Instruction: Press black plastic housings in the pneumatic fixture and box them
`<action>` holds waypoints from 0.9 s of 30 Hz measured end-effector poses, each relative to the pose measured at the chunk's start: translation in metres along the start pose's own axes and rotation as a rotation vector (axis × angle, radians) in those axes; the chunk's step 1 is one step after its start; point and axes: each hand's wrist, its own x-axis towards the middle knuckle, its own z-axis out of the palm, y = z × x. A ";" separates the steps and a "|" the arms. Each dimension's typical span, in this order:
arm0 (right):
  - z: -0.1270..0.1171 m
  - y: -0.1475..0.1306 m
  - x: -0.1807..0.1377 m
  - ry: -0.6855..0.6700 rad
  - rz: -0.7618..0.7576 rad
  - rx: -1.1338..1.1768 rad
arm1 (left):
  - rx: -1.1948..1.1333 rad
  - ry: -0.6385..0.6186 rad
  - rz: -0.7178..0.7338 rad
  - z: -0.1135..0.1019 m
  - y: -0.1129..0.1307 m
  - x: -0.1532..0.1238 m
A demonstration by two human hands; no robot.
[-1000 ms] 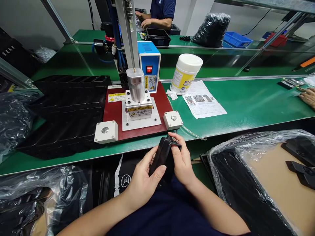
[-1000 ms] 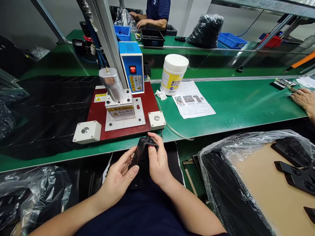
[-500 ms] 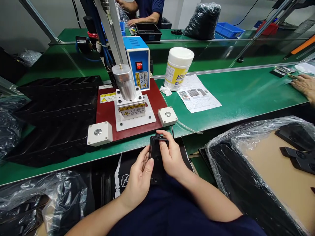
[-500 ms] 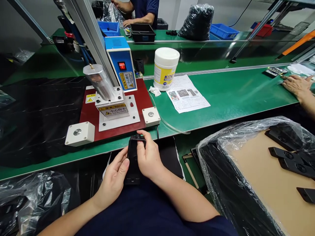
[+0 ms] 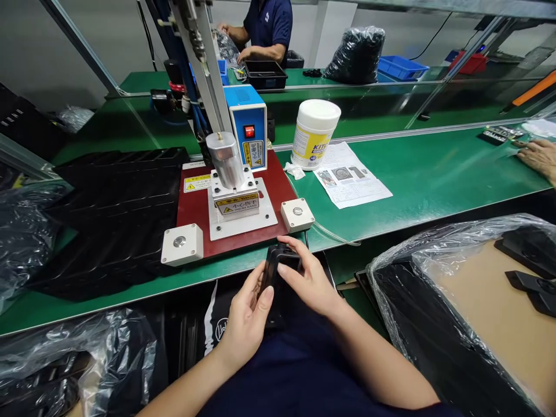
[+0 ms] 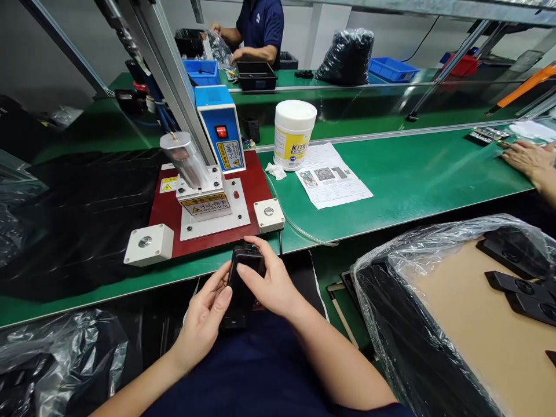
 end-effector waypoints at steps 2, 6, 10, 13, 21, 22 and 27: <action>-0.008 -0.014 0.002 -0.118 0.004 0.099 | 0.023 -0.083 0.062 -0.007 0.004 0.000; -0.006 -0.025 0.007 -0.035 -0.020 0.037 | 0.175 -0.143 0.143 -0.013 0.006 -0.003; 0.007 -0.020 0.010 0.239 -0.055 0.001 | 0.531 0.024 0.374 -0.010 0.002 -0.004; 0.012 -0.017 0.012 0.330 -0.067 0.004 | 0.716 0.102 0.577 -0.009 0.000 -0.001; 0.002 -0.024 0.006 0.261 -0.239 -0.081 | 0.709 0.304 0.655 -0.027 -0.005 -0.001; 0.001 -0.027 0.005 0.227 -0.304 -0.122 | 0.686 0.297 0.632 -0.031 -0.003 -0.001; 0.002 -0.040 -0.003 0.094 -0.484 -0.219 | 0.681 0.123 0.649 -0.047 0.016 -0.007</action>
